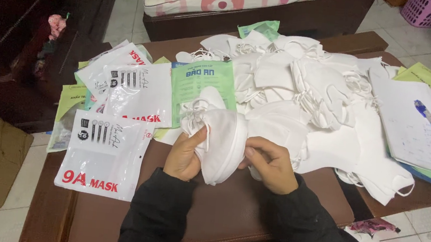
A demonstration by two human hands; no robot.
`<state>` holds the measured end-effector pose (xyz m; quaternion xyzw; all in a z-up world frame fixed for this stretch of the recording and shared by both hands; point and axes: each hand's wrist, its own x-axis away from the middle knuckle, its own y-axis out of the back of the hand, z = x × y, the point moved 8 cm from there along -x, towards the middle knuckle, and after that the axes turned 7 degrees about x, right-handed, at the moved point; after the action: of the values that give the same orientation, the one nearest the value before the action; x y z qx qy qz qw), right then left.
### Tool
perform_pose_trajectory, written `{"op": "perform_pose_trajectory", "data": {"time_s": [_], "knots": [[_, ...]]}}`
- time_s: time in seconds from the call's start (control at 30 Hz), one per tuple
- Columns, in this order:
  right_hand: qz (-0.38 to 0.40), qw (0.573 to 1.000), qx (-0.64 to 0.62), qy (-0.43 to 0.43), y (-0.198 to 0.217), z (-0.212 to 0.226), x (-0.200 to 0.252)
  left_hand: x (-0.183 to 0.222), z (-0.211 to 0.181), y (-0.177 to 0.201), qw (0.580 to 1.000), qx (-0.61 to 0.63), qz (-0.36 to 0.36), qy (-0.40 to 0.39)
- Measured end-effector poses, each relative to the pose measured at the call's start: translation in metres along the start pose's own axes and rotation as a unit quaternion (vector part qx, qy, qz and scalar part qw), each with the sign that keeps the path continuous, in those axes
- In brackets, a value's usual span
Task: Sorting and placing white face masks into individual packaging bags
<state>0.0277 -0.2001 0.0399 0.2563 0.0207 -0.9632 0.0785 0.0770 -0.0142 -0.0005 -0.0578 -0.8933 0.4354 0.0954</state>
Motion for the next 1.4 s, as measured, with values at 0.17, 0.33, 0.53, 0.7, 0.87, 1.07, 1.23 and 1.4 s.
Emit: {"op": "perform_pose_trajectory", "data": {"time_s": [0.17,0.33,0.53,0.7,0.87,1.07,1.23,1.4], "knots": [[0.013,0.999,-0.033,-0.014,0.001,-0.010,0.000,-0.001,0.003,0.005,1.000,0.003,0.001,0.003],[0.026,0.998,-0.031,-0.044,0.005,-0.030,0.005,-0.012,0.007,0.015,1.000,0.011,0.014,0.005],[-0.016,0.995,-0.059,-0.077,0.004,-0.025,0.007,-0.005,0.005,0.010,1.000,0.002,0.009,0.016],[-0.029,0.998,-0.049,-0.027,0.007,-0.031,0.006,-0.011,0.008,0.014,1.000,-0.001,0.014,0.015],[-0.034,0.999,-0.006,-0.010,0.006,-0.007,0.002,0.001,0.008,0.007,1.000,-0.014,0.000,0.017],[-0.084,0.995,-0.020,-0.051,0.020,-0.033,0.007,-0.005,0.011,0.012,1.000,-0.019,0.015,0.016],[-0.107,0.992,-0.024,-0.067,0.017,-0.023,0.005,0.001,0.005,0.002,1.000,-0.017,0.003,0.012],[-0.101,0.995,-0.012,-0.020,0.011,-0.007,0.004,0.003,0.007,0.002,1.000,-0.010,-0.006,0.010]]}}
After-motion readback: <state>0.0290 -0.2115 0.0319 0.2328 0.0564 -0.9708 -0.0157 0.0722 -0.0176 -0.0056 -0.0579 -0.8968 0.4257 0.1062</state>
